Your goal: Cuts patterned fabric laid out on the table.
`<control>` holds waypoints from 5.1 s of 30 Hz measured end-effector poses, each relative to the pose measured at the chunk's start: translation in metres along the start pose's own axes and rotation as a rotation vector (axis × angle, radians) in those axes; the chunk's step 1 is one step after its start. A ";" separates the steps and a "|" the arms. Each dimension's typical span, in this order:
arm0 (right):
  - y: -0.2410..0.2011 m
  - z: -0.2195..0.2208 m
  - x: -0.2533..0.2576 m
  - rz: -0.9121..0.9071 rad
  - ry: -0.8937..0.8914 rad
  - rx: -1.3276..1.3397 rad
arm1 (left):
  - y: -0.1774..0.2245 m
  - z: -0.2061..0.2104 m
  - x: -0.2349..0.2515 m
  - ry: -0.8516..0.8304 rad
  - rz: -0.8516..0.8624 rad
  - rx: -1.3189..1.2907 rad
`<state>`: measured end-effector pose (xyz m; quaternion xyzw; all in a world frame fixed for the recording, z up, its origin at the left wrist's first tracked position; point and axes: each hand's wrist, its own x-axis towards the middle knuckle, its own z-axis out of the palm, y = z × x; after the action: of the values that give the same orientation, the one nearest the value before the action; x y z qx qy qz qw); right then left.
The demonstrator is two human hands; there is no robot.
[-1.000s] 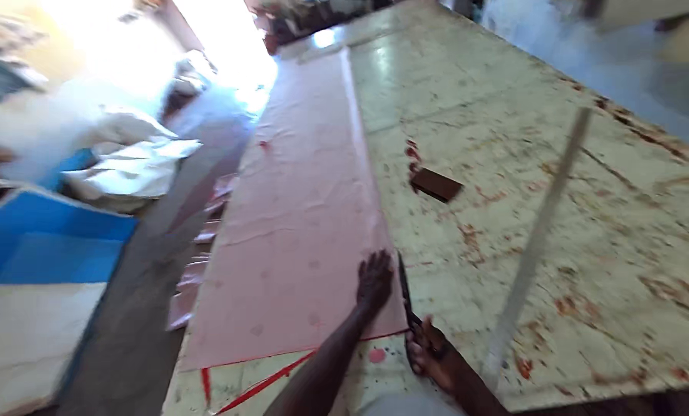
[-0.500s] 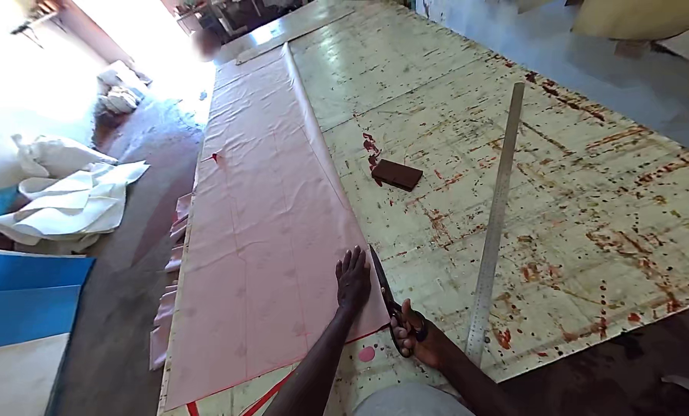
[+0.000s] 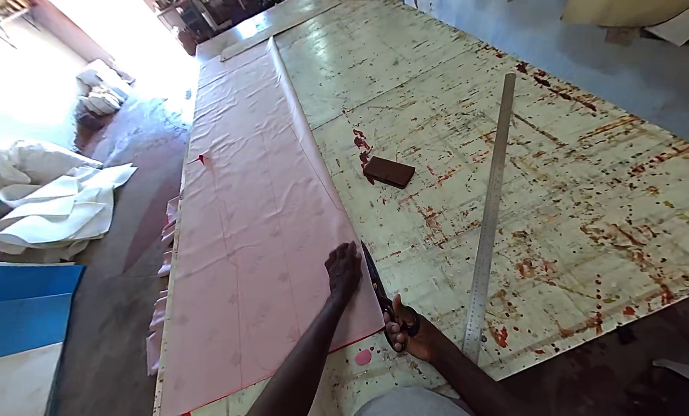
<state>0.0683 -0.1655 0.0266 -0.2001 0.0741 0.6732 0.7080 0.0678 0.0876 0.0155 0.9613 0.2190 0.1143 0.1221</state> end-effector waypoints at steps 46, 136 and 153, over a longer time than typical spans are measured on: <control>-0.059 0.017 0.057 -0.049 0.056 -0.107 | -0.027 0.014 0.031 -0.066 -0.012 0.093; -0.020 0.014 -0.153 -0.093 0.471 -0.693 | -0.048 -0.004 0.086 -0.143 0.012 -0.057; 0.045 0.029 -0.182 0.061 0.498 -0.828 | 0.037 -0.074 -0.209 -0.279 0.005 -0.329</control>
<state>0.0041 -0.3215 0.1132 -0.6177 -0.0270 0.5984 0.5096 -0.1214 -0.0245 0.0612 0.9354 0.1760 0.0146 0.3064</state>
